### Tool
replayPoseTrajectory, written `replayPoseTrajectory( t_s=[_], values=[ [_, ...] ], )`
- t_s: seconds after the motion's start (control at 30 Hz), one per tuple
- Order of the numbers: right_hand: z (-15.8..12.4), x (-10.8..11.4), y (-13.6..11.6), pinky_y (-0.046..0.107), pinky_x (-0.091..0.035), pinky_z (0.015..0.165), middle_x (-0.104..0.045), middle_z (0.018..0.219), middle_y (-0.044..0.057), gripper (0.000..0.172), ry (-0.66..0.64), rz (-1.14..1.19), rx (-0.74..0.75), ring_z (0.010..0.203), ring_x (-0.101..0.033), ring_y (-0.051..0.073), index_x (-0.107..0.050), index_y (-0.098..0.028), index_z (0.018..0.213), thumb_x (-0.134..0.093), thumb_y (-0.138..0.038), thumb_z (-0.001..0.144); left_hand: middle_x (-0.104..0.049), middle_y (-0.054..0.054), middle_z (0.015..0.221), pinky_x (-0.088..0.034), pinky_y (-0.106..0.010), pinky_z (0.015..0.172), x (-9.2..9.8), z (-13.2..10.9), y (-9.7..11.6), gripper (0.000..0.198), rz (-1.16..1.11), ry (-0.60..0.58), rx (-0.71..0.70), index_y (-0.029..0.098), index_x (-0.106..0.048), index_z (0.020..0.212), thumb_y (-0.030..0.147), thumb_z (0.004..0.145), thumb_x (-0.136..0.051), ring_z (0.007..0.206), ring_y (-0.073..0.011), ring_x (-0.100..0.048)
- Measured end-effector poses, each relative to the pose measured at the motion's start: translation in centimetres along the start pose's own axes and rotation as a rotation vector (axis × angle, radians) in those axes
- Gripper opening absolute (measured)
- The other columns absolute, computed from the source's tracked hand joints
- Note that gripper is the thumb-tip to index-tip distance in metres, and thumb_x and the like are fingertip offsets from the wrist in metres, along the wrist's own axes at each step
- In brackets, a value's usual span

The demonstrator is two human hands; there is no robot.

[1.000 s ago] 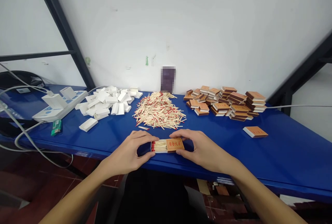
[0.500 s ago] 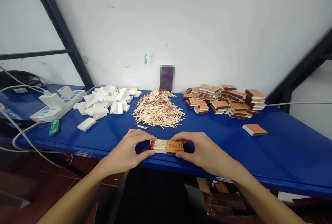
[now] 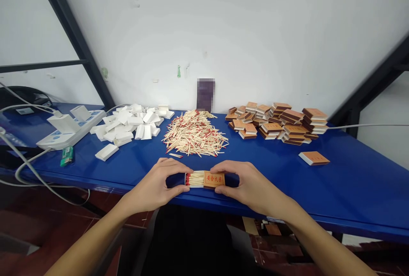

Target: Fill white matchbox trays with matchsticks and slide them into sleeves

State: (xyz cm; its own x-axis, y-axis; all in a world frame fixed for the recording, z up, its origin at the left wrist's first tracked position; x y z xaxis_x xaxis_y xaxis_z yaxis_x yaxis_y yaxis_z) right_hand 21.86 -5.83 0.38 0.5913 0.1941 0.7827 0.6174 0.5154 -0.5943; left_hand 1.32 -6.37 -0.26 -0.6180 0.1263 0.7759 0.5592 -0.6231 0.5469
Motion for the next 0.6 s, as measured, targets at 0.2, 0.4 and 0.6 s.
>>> replayPoseTrajectory(
  t_s=[0.2, 0.4, 0.6],
  values=[
    [-0.04, -0.20, 0.00, 0.041, -0.056, 0.095, -0.074, 0.115, 0.003, 0.030, -0.051, 0.007, -0.011, 0.106, -0.068, 0.026, -0.071, -0.028, 0.113, -0.070, -0.039, 0.085, -0.071, 0.002, 0.118, -0.036, -0.039, 0.102, -0.04, 0.03, 0.02, 0.033, -0.022, -0.024, 0.001, 0.026, -0.066, 0.116, 0.026, 0.084, -0.075, 0.112, -0.0208, -0.061],
    [0.14, -0.06, 0.06, 0.038, -0.056, 0.095, -0.074, 0.115, 0.003, 0.032, -0.059, 0.025, -0.022, 0.106, -0.069, 0.026, -0.072, -0.027, 0.113, -0.069, -0.043, 0.085, -0.072, 0.003, 0.116, -0.035, -0.036, 0.099, -0.12, -0.05, -0.19, 0.034, -0.018, 0.015, 0.018, 0.027, -0.066, 0.115, 0.031, 0.083, -0.077, 0.108, -0.0194, -0.061],
    [0.09, 0.02, 0.14, 0.040, -0.055, 0.095, -0.074, 0.113, 0.003, 0.032, -0.085, -0.005, -0.051, 0.104, -0.069, 0.026, -0.072, -0.028, 0.111, -0.070, -0.042, 0.083, -0.072, 0.003, 0.114, -0.034, -0.035, 0.099, -0.30, 0.01, -0.08, 0.029, -0.007, -0.003, -0.001, 0.027, -0.067, 0.113, 0.033, 0.086, -0.074, 0.109, -0.0190, -0.061]
  ],
)
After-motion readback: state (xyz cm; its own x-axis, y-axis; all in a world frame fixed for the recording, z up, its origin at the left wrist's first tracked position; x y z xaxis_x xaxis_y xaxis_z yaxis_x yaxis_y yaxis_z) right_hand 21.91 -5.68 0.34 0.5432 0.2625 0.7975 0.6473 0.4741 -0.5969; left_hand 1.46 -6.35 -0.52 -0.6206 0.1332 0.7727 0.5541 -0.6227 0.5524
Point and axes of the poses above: each hand's wrist, its own z-axis towards the middle knuckle, its own x-axis out of the back of the hand, y = z × x, the point moved 6 cm from there along z, towards the middle knuckle
